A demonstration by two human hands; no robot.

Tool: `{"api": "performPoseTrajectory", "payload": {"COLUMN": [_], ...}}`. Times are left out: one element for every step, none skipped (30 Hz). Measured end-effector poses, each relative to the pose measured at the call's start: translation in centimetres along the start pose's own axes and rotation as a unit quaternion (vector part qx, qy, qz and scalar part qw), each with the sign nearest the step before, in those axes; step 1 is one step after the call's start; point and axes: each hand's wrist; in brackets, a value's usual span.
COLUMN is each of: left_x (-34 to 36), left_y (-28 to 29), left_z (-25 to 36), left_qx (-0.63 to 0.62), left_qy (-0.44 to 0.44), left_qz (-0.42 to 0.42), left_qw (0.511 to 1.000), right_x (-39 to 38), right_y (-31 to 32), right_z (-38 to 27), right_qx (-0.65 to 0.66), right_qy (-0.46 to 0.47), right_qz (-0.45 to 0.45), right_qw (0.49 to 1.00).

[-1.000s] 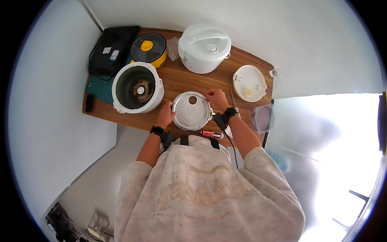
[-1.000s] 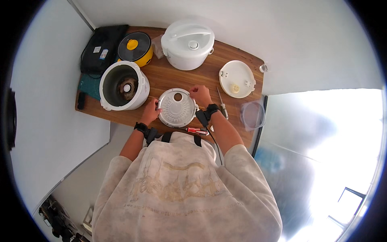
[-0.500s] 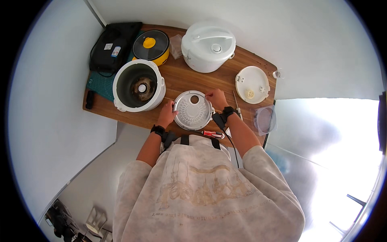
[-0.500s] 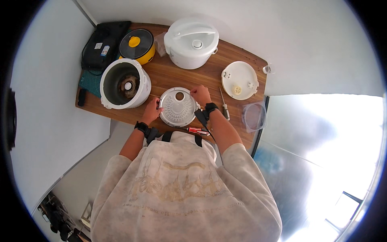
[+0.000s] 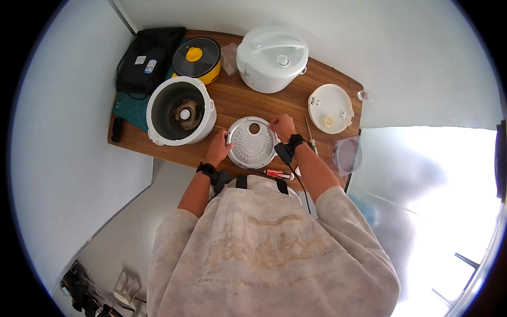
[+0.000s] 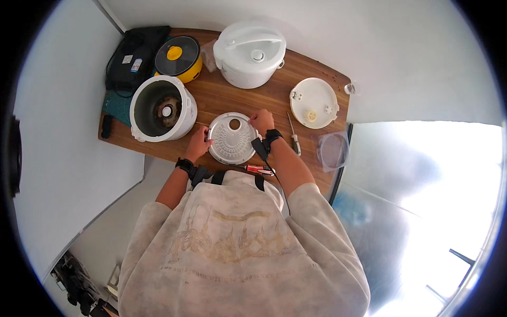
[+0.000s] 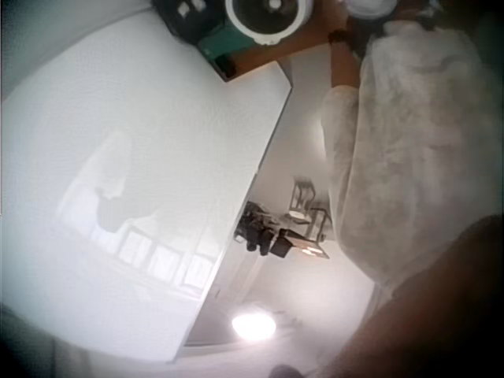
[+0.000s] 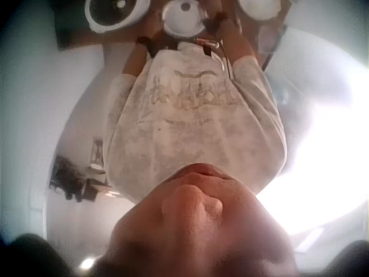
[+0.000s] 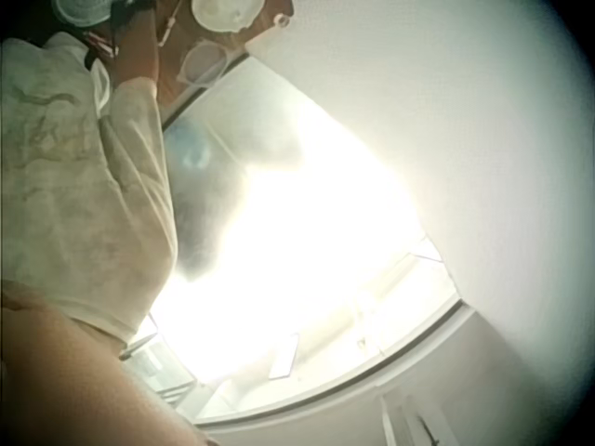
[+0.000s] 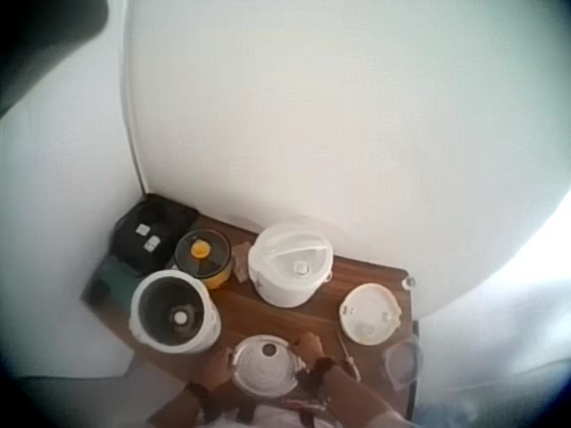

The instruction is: The person uses a red-handled screwdriver to unscrew and remove screws from a white circular plastic component on a wooden table. The person repeatedly places the screwdriver down and picks it back up while handling the component and screws.

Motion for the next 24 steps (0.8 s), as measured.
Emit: {"api": "performPoseTrajectory", "payload": {"left_x": [-0.1, -0.2, -0.2, -0.1, -0.1, 0.1, 0.3, 0.5, 0.5, 0.5, 0.5, 0.7, 0.7, 0.7, 0.7, 0.7, 0.7, 0.6, 0.6, 0.7, 0.7, 0.8, 0.8, 0.8], "left_y": [0.0, 0.0, -0.1, -0.1, -0.2, -0.3, -0.2, -0.1, -0.1, -0.2, -0.1, 0.1, 0.1, 0.0, 0.0, 0.0, 0.1, 0.1, 0.0, 0.2, 0.1, 0.1, 0.1, 0.1], "left_z": [0.0, 0.0, 0.0, 0.0, -0.1, -0.1, -0.2, -0.2, -0.4, -0.5, -0.6, -0.8, -0.9, -1.0, -0.8, -0.5, -0.2, 0.1, -0.2, -0.6, -0.9, -0.6, -0.3, 0.1], "left_qx": [-0.001, -0.002, 0.005, 0.012, 0.019, 0.011, 0.003, -0.004, -0.016, -0.027, -0.038, -0.011, -0.024, -0.037, -0.051, -0.058, -0.065, -0.072, -0.077, -0.082, -0.087, -0.085, -0.083, -0.081], "left_qy": [-0.001, -0.002, -0.009, -0.017, -0.024, -0.017, -0.01, -0.004, 0.007, 0.015, 0.023, -0.033, -0.013, 0.007, 0.028, 0.031, 0.035, 0.04, 0.042, 0.045, 0.047, 0.057, 0.067, 0.077], "left_qz": [0.001, 0.003, 0.007, 0.011, 0.015, 0.006, -0.003, -0.013, -0.011, -0.015, -0.018, -0.011, -0.019, -0.027, -0.034, -0.029, -0.023, -0.017, -0.018, -0.019, -0.021, -0.021, -0.021, -0.022], "left_qw": [1.0, 1.0, 1.0, 1.0, 0.999, 1.0, 1.0, 1.0, 1.0, 0.999, 0.999, 0.999, 0.999, 0.999, 0.998, 0.997, 0.997, 0.996, 0.996, 0.995, 0.995, 0.995, 0.994, 0.993], "right_x": [-0.1, -0.2, -0.2, -0.3, -0.1, 0.3, 0.5, 0.3, 0.1, -0.1, -0.3, -0.4, -0.7, -1.7, -2.4, -2.9, -3.5, -4.5, -4.8, -5.0, -5.3, -5.6, -5.8, -6.2], "right_y": [0.1, 0.2, 0.3, 0.3, 0.3, 0.5, 0.6, 0.4, 0.1, 0.0, -0.1, -0.5, -0.5, -0.2, 0.0, 0.2, 0.5, 1.4, 2.1, 3.1, 4.1, 5.1, 6.1, 7.4], "right_z": [-0.1, -0.2, -0.3, -0.3, -0.5, -0.5, -0.5, -0.4, -0.7, -0.8, -0.9, -1.1, -1.1, -0.4, 0.3, 0.8, 1.5, 1.9, 3.5, 5.2, 7.0, 8.5, 10.0, 11.4], "right_qx": [-0.007, 0.007, 0.022, 0.036, 0.03, 0.025, 0.021, -0.009, -0.04, -0.071, -0.07, -0.068, -0.066, -0.044, -0.007, 0.031, 0.068, 0.042, 0.034, 0.026, 0.017, -0.018, -0.053, -0.055], "right_qy": [-0.005, -0.026, -0.047, -0.067, -0.077, -0.09, -0.103, -0.072, -0.037, -0.006, -0.006, -0.004, -0.001, 0.05, 0.064, 0.079, 0.094, 0.078, 0.051, 0.025, -0.002, -0.048, -0.094, -0.128], "right_qz": [-0.003, -0.015, -0.026, -0.037, -0.04, -0.039, -0.038, -0.016, 0.004, 0.028, 0.035, 0.04, 0.045, 0.037, 0.052, 0.067, 0.082, 0.125, 0.14, 0.154, 0.169, 0.212, 0.254, 0.262], "right_qw": [1.0, 1.0, 0.998, 0.996, 0.996, 0.995, 0.994, 0.997, 0.999, 0.997, 0.997, 0.997, 0.997, 0.997, 0.997, 0.994, 0.99, 0.988, 0.988, 0.987, 0.985, 0.976, 0.961, 0.955]}}
Point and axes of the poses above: each hand's wrist, its own x-axis towards the middle knuckle, its own y-axis out of the back of the hand, z = x × y, and after that the axes turned 13 degrees about -x, right-handed
